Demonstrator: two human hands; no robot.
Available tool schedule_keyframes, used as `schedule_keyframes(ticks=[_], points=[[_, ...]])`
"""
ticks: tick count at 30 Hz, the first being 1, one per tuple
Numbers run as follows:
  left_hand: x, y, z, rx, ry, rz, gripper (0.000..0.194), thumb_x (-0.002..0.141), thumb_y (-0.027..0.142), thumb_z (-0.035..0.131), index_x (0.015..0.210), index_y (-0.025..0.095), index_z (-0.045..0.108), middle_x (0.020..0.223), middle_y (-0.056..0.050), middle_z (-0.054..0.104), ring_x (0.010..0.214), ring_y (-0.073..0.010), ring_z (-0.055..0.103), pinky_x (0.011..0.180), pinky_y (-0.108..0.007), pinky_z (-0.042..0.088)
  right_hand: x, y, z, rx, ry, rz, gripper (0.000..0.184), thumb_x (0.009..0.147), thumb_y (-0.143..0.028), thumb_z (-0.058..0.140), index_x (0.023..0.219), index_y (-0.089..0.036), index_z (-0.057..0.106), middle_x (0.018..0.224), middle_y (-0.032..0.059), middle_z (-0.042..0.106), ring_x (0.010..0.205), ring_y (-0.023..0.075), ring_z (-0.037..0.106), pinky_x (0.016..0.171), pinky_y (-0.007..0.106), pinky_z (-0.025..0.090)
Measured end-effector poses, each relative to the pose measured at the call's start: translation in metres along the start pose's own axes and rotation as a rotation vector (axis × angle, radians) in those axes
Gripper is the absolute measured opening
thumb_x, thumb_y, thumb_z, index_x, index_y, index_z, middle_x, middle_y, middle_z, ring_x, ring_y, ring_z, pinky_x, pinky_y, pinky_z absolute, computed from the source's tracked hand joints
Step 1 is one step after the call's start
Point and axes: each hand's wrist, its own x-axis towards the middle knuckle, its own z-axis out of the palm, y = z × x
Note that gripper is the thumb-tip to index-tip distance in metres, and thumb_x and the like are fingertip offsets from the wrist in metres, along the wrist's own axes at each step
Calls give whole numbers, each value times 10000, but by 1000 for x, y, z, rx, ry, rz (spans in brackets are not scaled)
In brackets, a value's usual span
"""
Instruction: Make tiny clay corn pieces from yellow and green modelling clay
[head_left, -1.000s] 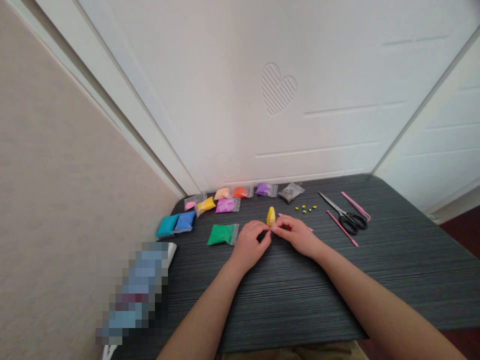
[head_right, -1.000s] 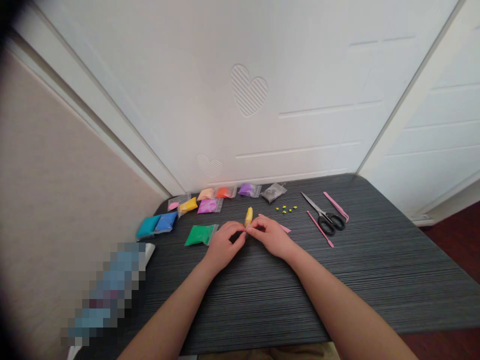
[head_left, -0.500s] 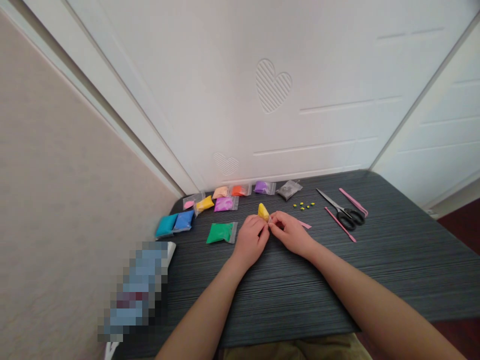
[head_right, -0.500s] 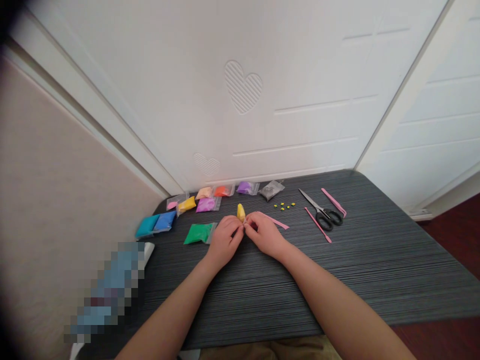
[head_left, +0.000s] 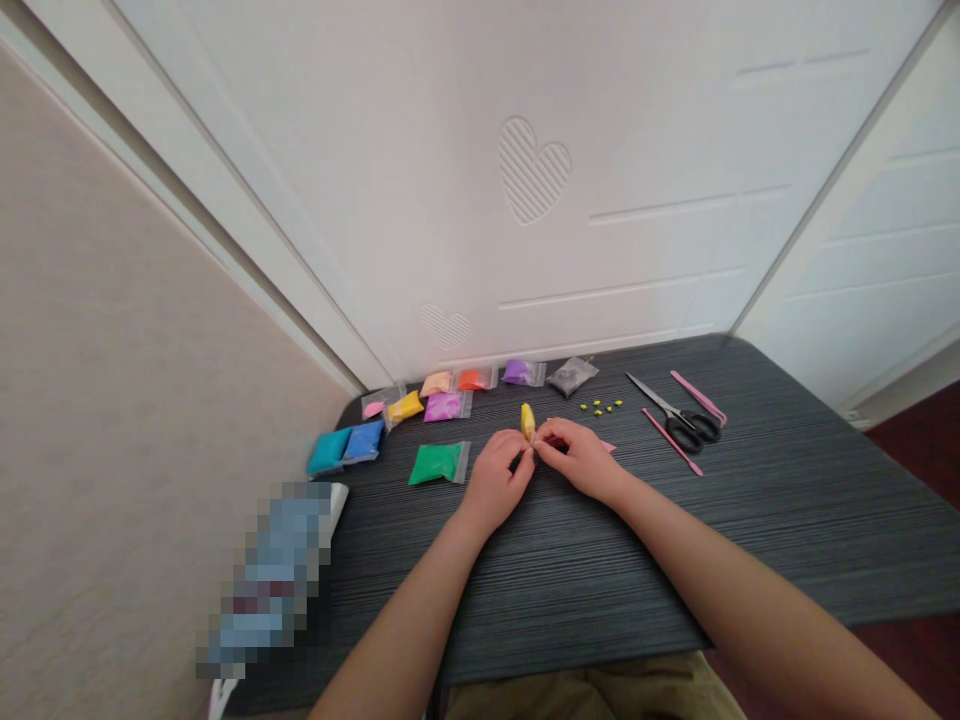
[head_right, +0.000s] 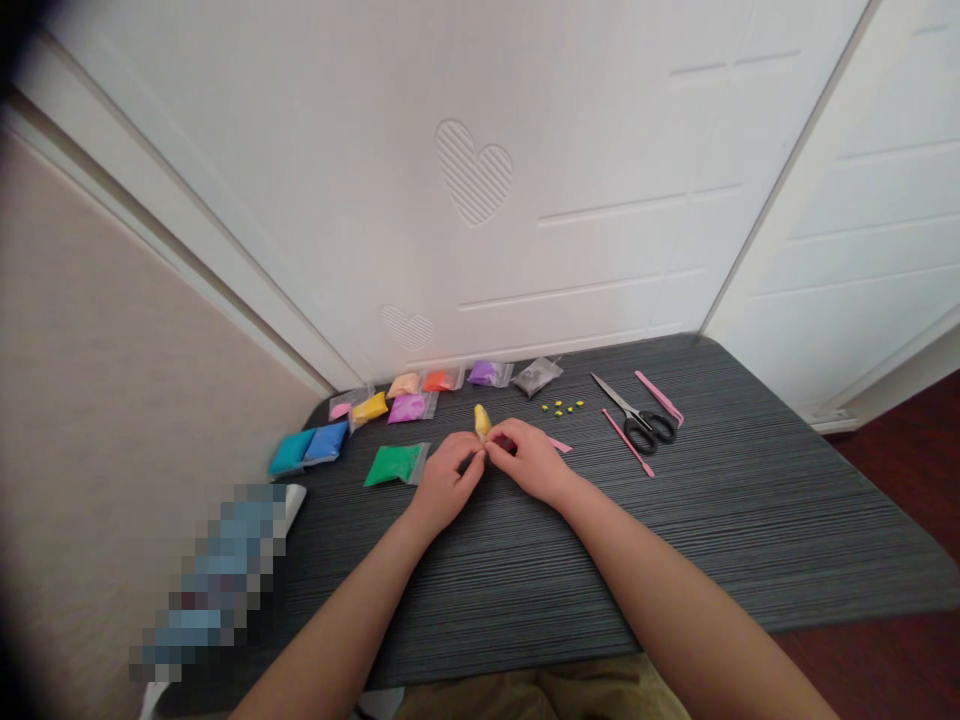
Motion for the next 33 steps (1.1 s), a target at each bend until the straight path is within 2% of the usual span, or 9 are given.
schedule_keyframes(ticks=[4, 11, 19, 27, 33], points=[[-2, 0, 2, 33, -36, -8, 104, 805, 161, 431, 783, 173, 532, 834, -40, 573, 858, -157, 508, 812, -319, 431, 0, 6, 1, -37, -9, -15, 137, 772, -229, 481, 803, -224, 615, 770, 9, 610, 710, 139, 539, 685, 297, 416], [-4, -3, 6, 76, 2, -125, 138, 826, 218, 416, 784, 172, 539, 791, -33, 581, 769, -156, 534, 703, -293, 438, 1, 8, 4, -116, -39, -50, 152, 778, -211, 479, 799, -240, 627, 771, -2, 633, 717, 143, 548, 821, 352, 400], [-4, -1, 7, 115, -38, -186, 203, 840, 226, 373, 702, 169, 510, 707, -18, 558, 696, -146, 522, 637, -263, 393, 1, 8, 6, -198, -56, -80, 138, 782, -187, 473, 816, -209, 605, 840, 28, 633, 819, 157, 556, 905, 367, 353], [0, 1, -1, 41, -115, -192, 224, 839, 244, 367, 688, 165, 513, 691, -13, 550, 666, -129, 505, 586, -232, 368, -1, 7, 5, -185, -39, -55, 101, 765, -192, 487, 771, -203, 588, 758, 4, 608, 727, 134, 531, 882, 353, 371], [-1, 2, -6, -63, -159, -208, 235, 852, 276, 363, 710, 165, 514, 672, 11, 520, 636, -108, 473, 582, -217, 349, 0, 3, 3, -103, -59, -25, 93, 752, -200, 496, 710, -190, 578, 629, -37, 538, 597, 95, 476, 787, 322, 410]])
